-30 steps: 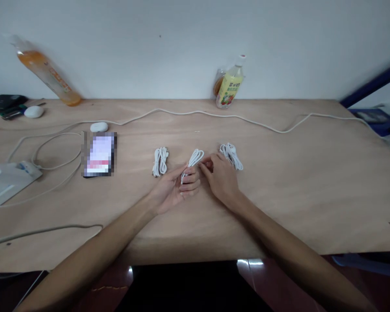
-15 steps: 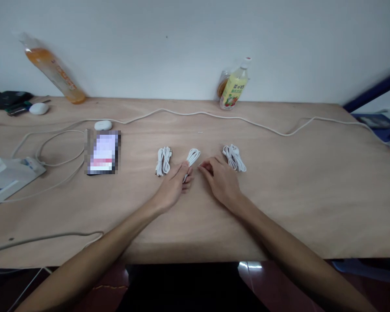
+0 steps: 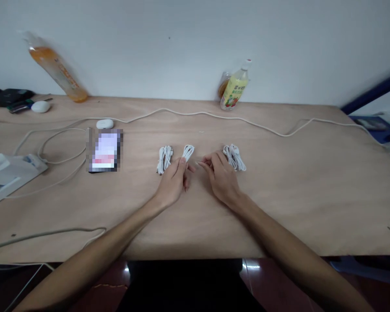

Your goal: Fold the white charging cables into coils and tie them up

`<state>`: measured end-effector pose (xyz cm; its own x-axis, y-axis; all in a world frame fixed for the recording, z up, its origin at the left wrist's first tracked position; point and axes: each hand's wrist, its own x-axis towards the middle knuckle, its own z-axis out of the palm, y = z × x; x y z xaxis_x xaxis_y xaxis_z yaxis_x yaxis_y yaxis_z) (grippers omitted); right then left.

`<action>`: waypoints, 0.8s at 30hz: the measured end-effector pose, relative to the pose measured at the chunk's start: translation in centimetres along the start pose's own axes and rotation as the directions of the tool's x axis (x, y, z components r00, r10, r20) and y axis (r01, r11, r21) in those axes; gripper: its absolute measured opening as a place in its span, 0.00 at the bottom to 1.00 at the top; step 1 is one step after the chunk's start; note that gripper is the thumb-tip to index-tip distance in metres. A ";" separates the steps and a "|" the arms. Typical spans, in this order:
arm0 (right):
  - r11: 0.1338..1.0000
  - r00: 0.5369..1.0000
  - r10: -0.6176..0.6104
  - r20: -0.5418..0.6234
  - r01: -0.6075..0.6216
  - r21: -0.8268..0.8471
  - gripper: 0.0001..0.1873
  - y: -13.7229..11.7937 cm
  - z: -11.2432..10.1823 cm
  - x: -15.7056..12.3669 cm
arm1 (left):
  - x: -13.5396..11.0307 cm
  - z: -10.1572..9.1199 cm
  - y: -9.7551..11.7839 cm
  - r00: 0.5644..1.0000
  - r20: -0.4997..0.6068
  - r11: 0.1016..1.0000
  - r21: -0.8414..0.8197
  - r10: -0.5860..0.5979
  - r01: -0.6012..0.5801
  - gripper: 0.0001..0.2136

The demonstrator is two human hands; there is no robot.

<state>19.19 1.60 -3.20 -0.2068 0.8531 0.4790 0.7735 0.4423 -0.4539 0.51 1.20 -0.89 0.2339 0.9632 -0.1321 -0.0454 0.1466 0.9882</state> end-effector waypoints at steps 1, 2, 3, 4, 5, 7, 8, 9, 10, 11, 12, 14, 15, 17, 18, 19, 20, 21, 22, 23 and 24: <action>0.999 0.998 -0.043 -0.037 0.044 0.024 0.15 0.0 -0.1 0.0 | 0.0 0.1 0.1 1.000 -0.005 0.998 -0.053 -0.027 0.027 0.23; 0.996 0.994 -0.084 -0.071 0.087 0.033 0.17 -0.1 -0.2 0.0 | 0.0 0.2 0.3 0.998 -0.005 0.991 -0.120 -0.061 0.060 0.22; 0.992 0.987 -0.123 -0.101 0.126 0.029 0.18 -0.3 -0.3 -0.1 | -0.1 0.3 0.6 0.995 -0.003 0.974 -0.205 -0.097 0.094 0.21; 0.986 0.979 -0.161 -0.124 0.164 0.017 0.19 -0.4 -0.4 -0.1 | -0.2 0.4 0.9 0.991 0.011 0.947 -0.295 -0.133 0.130 0.20; 0.980 0.970 -0.199 -0.139 0.201 0.001 0.19 -0.6 -0.4 -0.1 | -0.3 0.4 1.3 0.986 0.016 0.909 -0.385 -0.166 0.159 0.19; 0.958 0.947 -0.285 -0.149 0.284 -0.030 0.18 -1.1 -0.6 -0.2 | -0.5 0.6 2.0 0.976 0.029 0.838 -0.508 -0.216 0.200 0.18; 0.944 0.932 -0.331 -0.149 0.328 -0.043 0.17 -1.3 -0.7 -0.2 | -0.6 0.6 2.3 0.970 0.040 0.809 -0.544 -0.242 0.224 0.18; 0.928 0.915 -0.373 -0.151 0.369 -0.057 0.15 -1.5 -0.7 -0.2 | -0.6 0.7 2.6 0.963 0.048 0.784 -0.571 -0.266 0.245 0.19; 0.914 0.900 -0.407 -0.154 0.400 -0.074 0.14 -1.7 -0.7 -0.2 | -0.6 0.7 2.8 0.957 0.052 0.766 -0.588 -0.284 0.259 0.19; 0.902 0.888 -0.431 -0.157 0.421 -0.094 0.13 -1.8 -0.8 -0.2 | -0.6 0.8 2.9 0.954 0.051 0.754 -0.600 -0.296 0.266 0.20; 0.893 0.879 -0.449 -0.163 0.435 -0.115 0.12 -1.9 -0.8 -0.2 | -0.6 0.8 2.9 0.953 0.048 0.749 -0.606 -0.300 0.267 0.22; 0.883 0.867 -0.467 -0.174 0.445 -0.152 0.11 -1.9 -0.8 -0.2 | -0.5 0.9 3.0 0.957 0.038 0.756 -0.604 -0.288 0.252 0.23; 0.879 0.864 -0.472 -0.175 0.445 -0.171 0.11 -1.8 -0.8 -0.1 | -0.5 0.9 2.9 0.961 0.037 0.763 -0.599 -0.276 0.242 0.23; 0.875 0.868 -0.471 -0.159 0.435 -0.213 0.13 -1.6 -0.9 0.0 | -0.6 1.0 2.9 0.969 0.032 0.777 -0.591 -0.246 0.217 0.23; 0.874 0.874 -0.464 -0.145 0.425 -0.235 0.14 -1.4 -1.0 0.0 | -0.6 1.0 2.9 0.972 0.027 0.782 -0.590 -0.232 0.203 0.24; 0.873 0.879 -0.458 -0.133 0.416 -0.257 0.14 -1.3 -1.1 0.1 | -0.6 1.1 3.0 0.975 0.023 0.785 -0.589 -0.222 0.193 0.24; 0.870 0.881 -0.455 -0.127 0.410 -0.272 0.15 -1.2 -1.3 0.1 | -0.7 1.1 3.0 0.975 0.021 0.784 -0.591 -0.219 0.189 0.24; 0.867 0.879 -0.459 -0.127 0.413 -0.279 0.15 -1.1 -1.4 0.2 | -0.7 1.2 3.1 0.975 0.017 0.782 -0.594 -0.220 0.187 0.25; 0.863 0.873 -0.468 -0.133 0.421 -0.278 0.16 -1.2 -1.5 0.3 | -0.7 1.2 3.2 0.974 0.014 0.777 -0.600 -0.226 0.189 0.25; 0.859 0.866 -0.481 -0.138 0.433 -0.273 0.16 -1.2 -1.5 0.3 | -0.7 1.3 3.3 0.972 0.012 0.771 -0.607 -0.233 0.192 0.25; 0.855 0.859 -0.493 -0.141 0.447 -0.264 0.15 -1.3 -1.6 0.4 | -0.7 1.3 3.3 0.971 0.008 0.766 -0.614 -0.239 0.193 0.24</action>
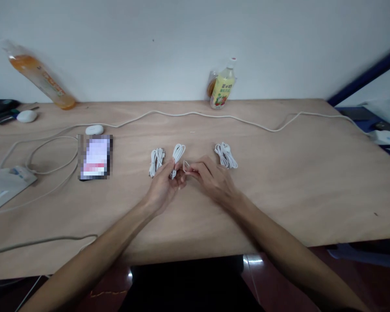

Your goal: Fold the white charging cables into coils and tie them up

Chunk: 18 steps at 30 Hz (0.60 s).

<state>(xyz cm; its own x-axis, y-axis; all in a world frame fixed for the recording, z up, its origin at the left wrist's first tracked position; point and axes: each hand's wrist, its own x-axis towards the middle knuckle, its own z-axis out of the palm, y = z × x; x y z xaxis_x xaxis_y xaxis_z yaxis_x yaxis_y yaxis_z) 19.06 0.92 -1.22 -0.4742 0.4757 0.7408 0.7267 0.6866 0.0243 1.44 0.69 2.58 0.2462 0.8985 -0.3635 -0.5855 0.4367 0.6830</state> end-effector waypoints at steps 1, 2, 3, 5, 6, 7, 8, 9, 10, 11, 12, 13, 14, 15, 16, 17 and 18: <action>1.000 1.000 -0.011 -0.001 0.011 0.013 0.15 0.0 0.0 0.1 | 0.0 0.0 0.0 1.000 -0.007 1.000 -0.007 -0.001 0.001 0.24; 0.999 1.000 -0.020 0.000 0.020 0.026 0.15 -0.1 0.0 0.1 | -0.1 0.1 0.1 1.000 -0.013 1.000 -0.011 0.001 -0.001 0.24; 0.999 1.000 -0.027 0.001 0.027 0.037 0.14 -0.1 0.0 0.2 | -0.1 0.1 0.1 1.000 -0.017 1.000 -0.012 0.003 -0.003 0.23; 0.997 1.000 -0.029 0.001 0.028 0.066 0.13 -0.2 0.1 0.1 | -0.1 0.0 0.1 1.000 -0.024 1.000 -0.005 0.009 -0.010 0.23; 0.995 1.000 -0.022 -0.002 0.022 0.092 0.12 -0.2 0.1 0.0 | -0.2 -0.1 0.1 1.000 -0.025 1.000 0.002 0.013 -0.013 0.22; 0.991 1.000 -0.004 -0.003 0.005 0.131 0.11 -0.3 0.2 -0.1 | -0.2 -0.1 0.0 1.000 -0.023 1.000 0.011 0.019 -0.019 0.22; 0.982 1.000 0.031 0.000 -0.030 0.186 0.10 -0.4 0.2 -0.1 | -0.2 -0.2 0.0 0.999 -0.019 0.999 0.020 0.027 -0.026 0.21; 0.962 0.996 0.090 0.009 -0.090 0.256 0.09 -0.6 0.2 -0.2 | -0.2 -0.4 -0.1 0.999 -0.015 0.999 0.032 0.037 -0.036 0.20; 0.926 0.985 0.172 0.028 -0.171 0.337 0.09 -0.9 0.1 -0.2 | -0.2 -0.5 -0.2 0.999 -0.011 0.998 0.045 0.050 -0.049 0.19; 0.863 0.959 0.277 0.064 -0.277 0.422 0.09 -1.1 0.0 -0.1 | -0.1 -0.6 -0.3 0.998 -0.007 0.996 0.060 0.064 -0.063 0.18; 0.771 0.907 0.407 0.111 -0.406 0.492 0.09 -1.4 -0.1 0.0 | 0.0 -0.7 -0.4 0.997 -0.001 0.994 0.079 0.077 -0.077 0.18; 0.648 0.833 0.522 0.183 -0.527 0.550 0.10 -1.7 -0.1 0.2 | 0.0 -0.9 -0.5 0.996 0.006 0.991 0.100 0.092 -0.092 0.18; 0.504 0.744 0.610 0.272 -0.629 0.592 0.11 -2.0 -0.2 0.4 | 0.2 -1.0 -0.6 0.994 0.015 0.986 0.125 0.107 -0.108 0.19; 0.354 0.669 0.641 0.375 -0.692 0.629 0.13 -2.2 -0.2 0.6 | 0.3 -1.1 -0.6 0.992 0.025 0.981 0.150 0.125 -0.127 0.19; 0.213 0.614 0.626 0.481 -0.728 0.652 0.14 -2.4 -0.3 0.8 | 0.4 -1.2 -0.7 0.989 0.038 0.973 0.176 0.143 -0.148 0.20; 0.091 0.574 0.592 0.566 -0.745 0.661 0.16 -2.5 -0.3 0.9 | 0.5 -1.3 -0.8 0.985 0.053 0.964 0.202 0.164 -0.171 0.20; -0.012 0.549 0.545 0.633 -0.750 0.662 0.18 -2.5 -0.2 1.1 | 0.6 -1.3 -0.8 0.980 0.070 0.954 0.228 0.186 -0.197 0.21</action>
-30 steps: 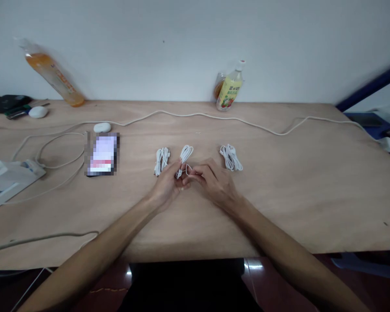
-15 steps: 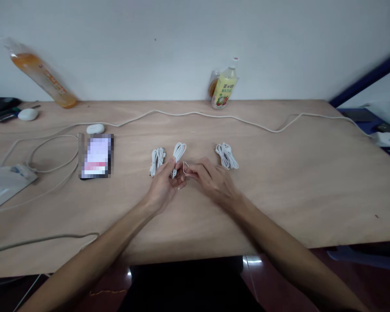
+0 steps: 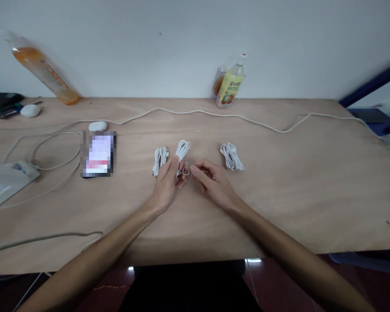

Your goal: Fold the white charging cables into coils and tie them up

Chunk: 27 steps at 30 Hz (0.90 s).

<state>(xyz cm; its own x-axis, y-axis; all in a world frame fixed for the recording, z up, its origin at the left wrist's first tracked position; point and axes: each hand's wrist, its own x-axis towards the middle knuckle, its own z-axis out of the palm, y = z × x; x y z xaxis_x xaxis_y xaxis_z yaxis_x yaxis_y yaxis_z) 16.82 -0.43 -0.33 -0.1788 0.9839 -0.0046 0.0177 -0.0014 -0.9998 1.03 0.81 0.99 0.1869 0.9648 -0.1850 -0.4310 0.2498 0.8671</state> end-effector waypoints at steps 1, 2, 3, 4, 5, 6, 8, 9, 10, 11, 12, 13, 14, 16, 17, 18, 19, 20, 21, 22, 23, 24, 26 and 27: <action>0.997 0.998 0.040 0.047 -0.043 0.065 0.20 -0.1 0.1 0.1 | 0.1 0.0 -0.1 1.000 0.015 0.999 0.028 0.024 -0.025 0.21; 0.991 0.995 0.066 0.078 -0.075 0.114 0.22 -0.1 0.2 0.1 | 0.1 -0.1 -0.1 0.998 0.031 0.997 0.053 0.046 -0.047 0.21; 0.984 0.992 0.085 0.096 -0.099 0.151 0.23 -0.1 0.2 0.2 | 0.1 -0.1 -0.2 0.997 0.047 0.995 0.073 0.064 -0.068 0.22; 0.977 0.989 0.101 0.104 -0.119 0.178 0.24 -0.1 0.3 0.2 | 0.1 -0.2 -0.2 0.995 0.059 0.993 0.086 0.077 -0.082 0.22; 0.970 0.987 0.120 0.103 -0.138 0.200 0.24 -0.1 0.3 0.1 | 0.1 -0.2 -0.2 0.994 0.067 0.992 0.091 0.084 -0.089 0.23; 0.963 0.986 0.137 0.098 -0.156 0.219 0.25 -0.1 0.3 0.1 | 0.0 -0.2 -0.2 0.994 0.072 0.992 0.086 0.084 -0.090 0.23; 0.953 0.984 0.162 0.079 -0.176 0.245 0.24 -0.1 0.3 0.0 | 0.0 -0.3 -0.3 0.994 0.078 0.995 0.060 0.077 -0.082 0.23; 0.952 0.983 0.170 0.070 -0.182 0.248 0.24 -0.2 0.3 0.0 | 0.1 -0.4 -0.3 0.994 0.081 0.996 0.045 0.072 -0.076 0.23; 0.951 0.983 0.174 0.059 -0.183 0.248 0.23 -0.2 0.2 0.0 | 0.1 -0.4 -0.3 0.994 0.082 0.997 0.031 0.069 -0.072 0.23; 0.952 0.983 0.176 0.051 -0.183 0.245 0.23 -0.1 0.2 0.0 | 0.1 -0.4 -0.3 0.994 0.081 0.997 0.020 0.068 -0.070 0.22; 0.953 0.983 0.176 0.044 -0.182 0.241 0.22 -0.1 0.2 0.0 | 0.1 -0.5 -0.3 0.995 0.077 0.998 0.014 0.068 -0.069 0.22; 0.954 0.984 0.176 0.038 -0.180 0.241 0.22 -0.1 0.1 0.0 | 0.1 -0.5 -0.2 0.995 0.073 0.998 0.008 0.065 -0.066 0.21; 0.953 0.984 0.175 0.032 -0.177 0.245 0.22 0.0 0.1 0.0 | 0.1 -0.4 -0.2 0.996 0.069 0.998 0.001 0.062 -0.062 0.20; 0.951 0.985 0.170 0.020 -0.169 0.260 0.22 0.1 0.0 0.1 | 0.0 -0.4 -0.1 0.996 0.063 0.998 -0.020 0.057 -0.056 0.20; 0.950 0.986 0.164 0.012 -0.161 0.268 0.22 0.1 0.0 0.1 | 0.0 -0.3 -0.1 0.996 0.062 0.998 -0.032 0.057 -0.055 0.19; 0.949 0.988 0.156 0.002 -0.151 0.276 0.22 0.1 0.0 0.1 | 0.0 -0.2 0.0 0.996 0.061 0.998 -0.041 0.059 -0.057 0.19; 0.950 0.989 0.149 -0.008 -0.141 0.279 0.22 0.1 0.0 0.2 | 0.0 -0.1 0.0 0.996 0.057 0.997 -0.045 0.063 -0.060 0.19; 0.952 0.990 0.141 -0.016 -0.131 0.277 0.22 0.1 0.0 0.2 | 0.0 -0.1 0.0 0.996 0.051 0.997 -0.044 0.067 -0.064 0.19; 0.954 0.991 0.134 -0.022 -0.123 0.272 0.22 0.1 0.0 0.2 | 0.0 0.0 0.0 0.997 0.046 0.997 -0.038 0.069 -0.067 0.19; 0.957 0.991 0.131 -0.025 -0.120 0.264 0.22 0.1 0.0 0.2 | 0.0 0.0 0.0 0.997 0.041 0.997 -0.031 0.070 -0.069 0.20; 0.959 0.991 0.132 -0.024 -0.121 0.256 0.22 0.1 0.0 0.2 | 0.0 0.0 0.0 0.997 0.038 0.997 -0.026 0.069 -0.068 0.20; 0.960 0.991 0.134 -0.024 -0.124 0.252 0.23 0.1 0.0 0.2 | 0.0 0.0 0.0 0.997 0.038 0.998 -0.023 0.066 -0.065 0.20; 0.958 0.989 0.141 -0.042 -0.126 0.256 0.23 0.0 0.0 0.2 | 0.0 0.0 -0.1 0.997 0.044 0.998 -0.020 0.056 -0.055 0.20; 0.956 0.987 0.147 -0.061 -0.126 0.264 0.23 0.0 0.0 0.2 | 0.0 -0.1 -0.1 0.998 0.046 0.999 -0.016 0.051 -0.050 0.20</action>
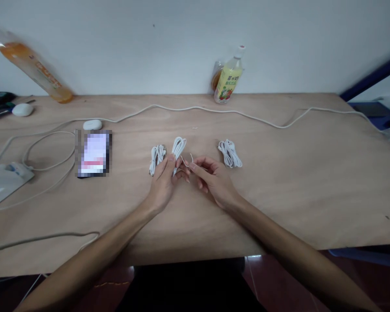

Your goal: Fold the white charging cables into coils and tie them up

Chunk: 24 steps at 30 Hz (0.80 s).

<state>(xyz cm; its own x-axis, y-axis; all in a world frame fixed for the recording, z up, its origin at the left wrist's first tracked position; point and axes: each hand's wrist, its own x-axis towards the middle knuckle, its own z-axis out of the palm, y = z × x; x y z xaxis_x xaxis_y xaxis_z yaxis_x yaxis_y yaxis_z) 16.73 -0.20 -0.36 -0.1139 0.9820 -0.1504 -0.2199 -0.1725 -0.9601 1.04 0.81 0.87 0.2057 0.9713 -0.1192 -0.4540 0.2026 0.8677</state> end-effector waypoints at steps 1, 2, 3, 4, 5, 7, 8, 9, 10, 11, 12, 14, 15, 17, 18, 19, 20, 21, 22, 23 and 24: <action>1.000 1.000 0.002 -0.025 -0.002 0.010 0.24 0.0 0.0 0.0 | 0.0 0.0 0.0 1.000 0.001 1.000 0.005 0.000 0.000 0.20; 1.000 0.999 0.006 -0.051 -0.005 0.022 0.24 -0.1 0.0 0.1 | 0.0 -0.1 -0.1 1.000 0.000 1.000 0.013 0.005 -0.005 0.20; 0.999 0.997 0.014 -0.074 -0.011 0.035 0.24 -0.2 0.0 0.1 | 0.1 -0.1 -0.1 1.000 -0.004 1.000 0.022 0.015 -0.015 0.20; 0.998 0.996 0.027 -0.087 -0.023 0.052 0.25 -0.3 -0.1 0.2 | 0.1 -0.1 -0.1 1.000 -0.012 0.999 0.031 0.027 -0.027 0.20; 0.997 0.995 0.043 -0.091 -0.036 0.073 0.25 -0.5 -0.1 0.2 | 0.1 -0.1 -0.1 0.999 -0.022 0.999 0.041 0.036 -0.035 0.19; 0.990 0.995 0.075 -0.072 -0.066 0.127 0.25 -0.9 -0.3 0.2 | 0.2 -0.1 -0.2 0.999 -0.039 0.997 0.068 0.035 -0.032 0.19; 0.984 0.995 0.091 -0.049 -0.082 0.157 0.24 -1.1 -0.4 0.2 | 0.2 -0.2 -0.2 0.999 -0.045 0.996 0.085 0.030 -0.026 0.20; 0.978 0.994 0.106 -0.015 -0.101 0.183 0.24 -1.3 -0.4 0.1 | 0.2 -0.2 -0.3 0.999 -0.047 0.995 0.101 0.025 -0.021 0.20; 0.972 0.992 0.120 0.026 -0.123 0.203 0.23 -1.4 -0.5 0.1 | 0.3 -0.2 -0.3 0.999 -0.044 0.993 0.114 0.024 -0.019 0.20; 0.966 0.988 0.135 0.072 -0.147 0.214 0.22 -1.5 -0.5 0.1 | 0.2 -0.2 -0.4 0.999 -0.037 0.992 0.124 0.027 -0.022 0.21; 0.961 0.981 0.150 0.119 -0.173 0.217 0.21 -1.6 -0.6 0.0 | 0.2 -0.3 -0.5 0.999 -0.025 0.991 0.129 0.031 -0.028 0.21; 0.950 0.965 0.178 0.192 -0.219 0.224 0.20 -1.5 -0.6 0.0 | 0.0 -0.2 -0.5 0.999 0.020 0.990 0.137 0.035 -0.038 0.21; 0.943 0.957 0.191 0.216 -0.240 0.232 0.19 -1.5 -0.6 0.1 | -0.1 -0.1 -0.4 0.998 0.048 0.989 0.145 0.036 -0.043 0.21; 0.925 0.945 0.215 0.246 -0.277 0.258 0.18 -1.3 -0.6 0.2 | -0.4 0.0 -0.3 0.994 0.102 0.985 0.166 0.039 -0.056 0.21; 0.916 0.938 0.228 0.260 -0.297 0.271 0.18 -1.2 -0.6 0.2 | -0.6 0.1 -0.2 0.991 0.125 0.982 0.178 0.040 -0.062 0.22; 0.906 0.931 0.242 0.272 -0.318 0.280 0.17 -1.2 -0.6 0.3 | -0.6 0.2 -0.1 0.989 0.142 0.980 0.187 0.042 -0.069 0.23; 0.897 0.925 0.255 0.282 -0.335 0.289 0.16 -1.2 -0.7 0.3 | -0.7 0.3 -0.1 0.987 0.156 0.979 0.189 0.046 -0.076 0.23; 0.888 0.920 0.265 0.288 -0.349 0.298 0.15 -1.2 -0.7 0.3 | -0.6 0.3 -0.1 0.985 0.165 0.980 0.183 0.050 -0.081 0.24; 0.881 0.916 0.273 0.293 -0.360 0.305 0.15 -1.2 -0.8 0.3 | -0.6 0.3 -0.1 0.984 0.169 0.983 0.167 0.052 -0.081 0.24; 0.876 0.914 0.278 0.295 -0.367 0.312 0.14 -1.3 -0.8 0.3 | -0.5 0.3 -0.2 0.985 0.167 0.986 0.147 0.052 -0.077 0.25; 0.874 0.914 0.278 0.295 -0.368 0.318 0.15 -1.3 -0.8 0.3 | -0.4 0.4 -0.2 0.985 0.162 0.990 0.125 0.051 -0.072 0.24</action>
<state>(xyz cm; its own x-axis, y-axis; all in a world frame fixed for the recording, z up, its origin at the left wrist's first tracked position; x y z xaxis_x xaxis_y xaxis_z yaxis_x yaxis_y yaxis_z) 17.74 0.33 0.67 -0.4509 0.8274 -0.3348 -0.4580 -0.5365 -0.7088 1.36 0.31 0.88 0.3202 0.9473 0.0048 -0.3555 0.1155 0.9275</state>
